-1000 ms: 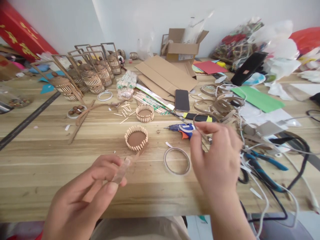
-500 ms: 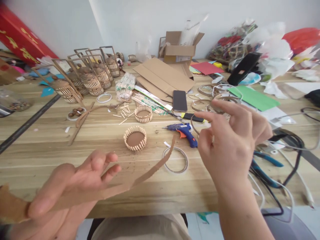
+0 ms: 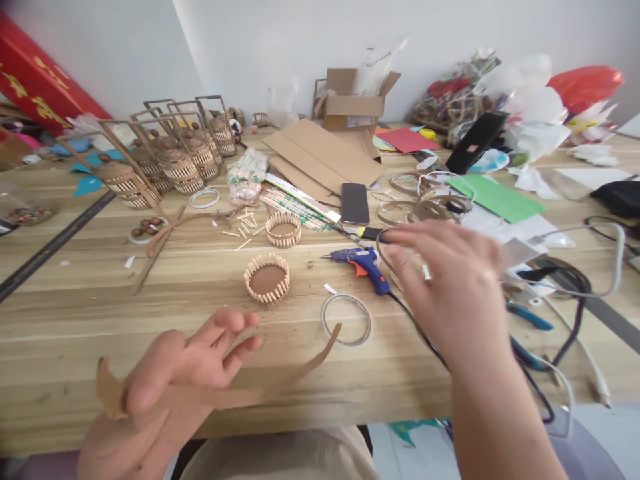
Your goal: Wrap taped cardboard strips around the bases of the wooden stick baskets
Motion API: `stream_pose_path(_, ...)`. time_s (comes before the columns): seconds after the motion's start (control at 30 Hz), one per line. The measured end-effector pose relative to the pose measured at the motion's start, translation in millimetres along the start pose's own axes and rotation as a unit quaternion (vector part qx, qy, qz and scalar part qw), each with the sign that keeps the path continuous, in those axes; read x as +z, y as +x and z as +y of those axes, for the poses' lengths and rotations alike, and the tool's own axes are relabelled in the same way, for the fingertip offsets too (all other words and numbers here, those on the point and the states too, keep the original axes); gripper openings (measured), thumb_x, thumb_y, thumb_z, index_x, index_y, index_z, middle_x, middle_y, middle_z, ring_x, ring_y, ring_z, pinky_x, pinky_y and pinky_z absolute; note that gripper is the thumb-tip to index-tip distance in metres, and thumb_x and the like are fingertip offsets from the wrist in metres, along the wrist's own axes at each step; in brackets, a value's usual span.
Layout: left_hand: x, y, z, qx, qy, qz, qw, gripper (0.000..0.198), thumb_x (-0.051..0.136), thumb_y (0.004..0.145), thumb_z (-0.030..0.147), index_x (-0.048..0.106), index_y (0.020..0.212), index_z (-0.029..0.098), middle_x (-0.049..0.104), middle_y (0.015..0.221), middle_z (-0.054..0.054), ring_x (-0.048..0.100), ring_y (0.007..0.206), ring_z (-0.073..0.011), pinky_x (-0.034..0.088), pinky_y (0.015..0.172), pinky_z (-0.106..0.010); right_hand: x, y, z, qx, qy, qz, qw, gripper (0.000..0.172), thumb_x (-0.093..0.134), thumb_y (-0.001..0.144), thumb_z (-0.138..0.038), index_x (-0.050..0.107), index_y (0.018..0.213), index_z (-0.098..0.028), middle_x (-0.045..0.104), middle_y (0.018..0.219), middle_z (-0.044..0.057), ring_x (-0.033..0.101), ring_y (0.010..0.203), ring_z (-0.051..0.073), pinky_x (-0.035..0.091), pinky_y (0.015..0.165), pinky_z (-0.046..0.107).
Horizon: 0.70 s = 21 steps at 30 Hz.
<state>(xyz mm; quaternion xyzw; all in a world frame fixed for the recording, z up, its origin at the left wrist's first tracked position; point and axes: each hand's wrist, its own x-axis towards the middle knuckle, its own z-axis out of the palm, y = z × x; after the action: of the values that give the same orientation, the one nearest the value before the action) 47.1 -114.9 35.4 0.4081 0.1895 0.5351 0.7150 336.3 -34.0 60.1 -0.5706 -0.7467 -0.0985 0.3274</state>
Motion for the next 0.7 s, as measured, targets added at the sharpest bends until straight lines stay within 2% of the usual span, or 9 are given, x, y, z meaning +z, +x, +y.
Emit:
stream_pose_path(0.07, 0.5, 1.9, -5.3, 0.002, 0.004, 0.003, 1.0, 0.02, 0.07, 0.088, 0.045, 0.069, 0.077, 0.029, 0.058, 0.137, 0.003, 0.039, 0.14, -0.0241, 0.025, 0.119, -0.044, -1.5, -4.1, -39.3, -0.013, 0.177, -0.099, 0.979, 0.022, 0.056, 0.094, -0.039, 0.074, 0.096, -0.026, 0.075, 0.1, 0.006, 0.066, 0.1, 0.025, 0.046, 0.091, 0.041)
stream_pose_path(0.2, 0.7, 3.8, -14.1, 0.002, 0.047, 0.002, 0.999, 0.024, 0.07, 0.087, 0.047, 0.068, 0.073, 0.027, 0.05, 0.147, 0.006, 0.027, 0.148, -0.0283, 0.019, 0.121, -0.054, -3.5, -8.2, -93.8, -0.026, 0.463, -0.337, 0.819, 0.017, 0.062, 0.093, -0.036, 0.074, 0.096, -0.024, 0.075, 0.097, 0.002, 0.066, 0.094, 0.017, 0.048, 0.086, 0.029)
stream_pose_path(0.3, -0.5, 1.8, -18.2, 0.001, 0.12, 0.0, 0.993, 0.032, 0.07, 0.084, 0.053, 0.066, 0.069, 0.025, 0.049, 0.148, 0.003, 0.031, 0.146, -0.032, 0.026, 0.119, -0.055, -0.5, -8.4, -105.9, 0.039, 0.555, -0.44, 0.705, 0.023, 0.062, 0.092, -0.039, 0.071, 0.087, -0.019, 0.073, 0.091, 0.003, 0.064, 0.087, 0.016, 0.048, 0.08, 0.028)
stream_pose_path(0.4, -3.2, 0.9, -18.9, 0.004, 0.136, -0.014, 0.991, 0.028, 0.071, 0.084, 0.053, 0.067, 0.074, 0.026, 0.048, 0.149, 0.002, 0.038, 0.142, -0.0322, 0.034, 0.115, -0.054, 2.2, -8.6, -102.4, 0.106, 0.591, -0.481, 0.639, 0.034, 0.065, 0.087, -0.05, 0.064, 0.076, -0.018, 0.068, 0.079, 0.001, 0.061, 0.076, 0.014, 0.047, 0.07, 0.026)
stream_pose_path(0.47, -7.5, 4.9, -17.3, 0.024, 0.184, -0.008, 0.983, 0.018, 0.068, 0.088, 0.048, 0.067, 0.091, 0.031, 0.047, 0.15, 0.002, 0.046, 0.137, -0.0286, 0.041, 0.111, -0.05, 1.0, -8.5, -95.7, 0.119, 0.567, -0.489, 0.652, 0.034, 0.067, 0.085, -0.05, 0.061, 0.075, -0.019, 0.064, 0.073, -0.002, 0.057, 0.07, 0.012, 0.044, 0.065, 0.024)
stream_pose_path(0.53, -14.8, 15.0, -15.1, 0.069, 0.328, 0.024, 0.942, 0.018, 0.066, 0.092, 0.04, 0.063, 0.107, 0.032, 0.052, 0.144, -0.002, 0.053, 0.129, -0.0251, 0.044, 0.107, -0.046, -2.8, -7.7, -87.3, 0.111, 0.5, -0.487, 0.708, 0.027, 0.066, 0.087, -0.044, 0.062, 0.077, -0.02, 0.063, 0.073, -0.003, 0.057, 0.07, 0.012, 0.043, 0.065, 0.024)
stream_pose_path(0.57, -19.4, 22.5, -14.6, 0.092, 0.435, 0.046, 0.895, 0.019, 0.064, 0.093, 0.035, 0.062, 0.111, 0.03, 0.056, 0.138, -0.005, 0.053, 0.127, -0.0247, 0.043, 0.107, -0.045, -5.0, -7.0, -82.9, 0.1, 0.46, -0.478, 0.742, 0.023, 0.064, 0.089, -0.041, 0.063, 0.078, -0.021, 0.064, 0.075, -0.002, 0.057, 0.072, 0.012, 0.043, 0.067, 0.024)
stream_pose_path(0.63, -29.0, 40.7, -16.4, 0.151, 0.621, 0.067, 0.766, 0.017, 0.063, 0.093, 0.029, 0.064, 0.108, 0.022, 0.067, 0.12, -0.01, 0.057, 0.117, -0.028, 0.041, 0.105, -0.049, -9.2, -5.1, -74.5, 0.076, 0.387, -0.454, 0.799, 0.018, 0.059, 0.091, -0.037, 0.065, 0.082, -0.022, 0.066, 0.08, -0.002, 0.06, 0.075, 0.013, 0.044, 0.071, 0.026)
stream_pose_path(0.7, -37.4, 60.4, -22.3, 0.129, 0.73, 0.05, 0.67, 0.023, 0.068, 0.088, 0.03, 0.065, 0.106, 0.016, 0.07, 0.109, -0.013, 0.056, 0.111, -0.0326, 0.041, 0.101, -0.053, -12.0, -3.2, -67.4, 0.055, 0.338, -0.436, 0.832, 0.018, 0.055, 0.093, -0.037, 0.065, 0.085, -0.024, 0.068, 0.084, -0.001, 0.061, 0.078, 0.014, 0.045, 0.073, 0.027)
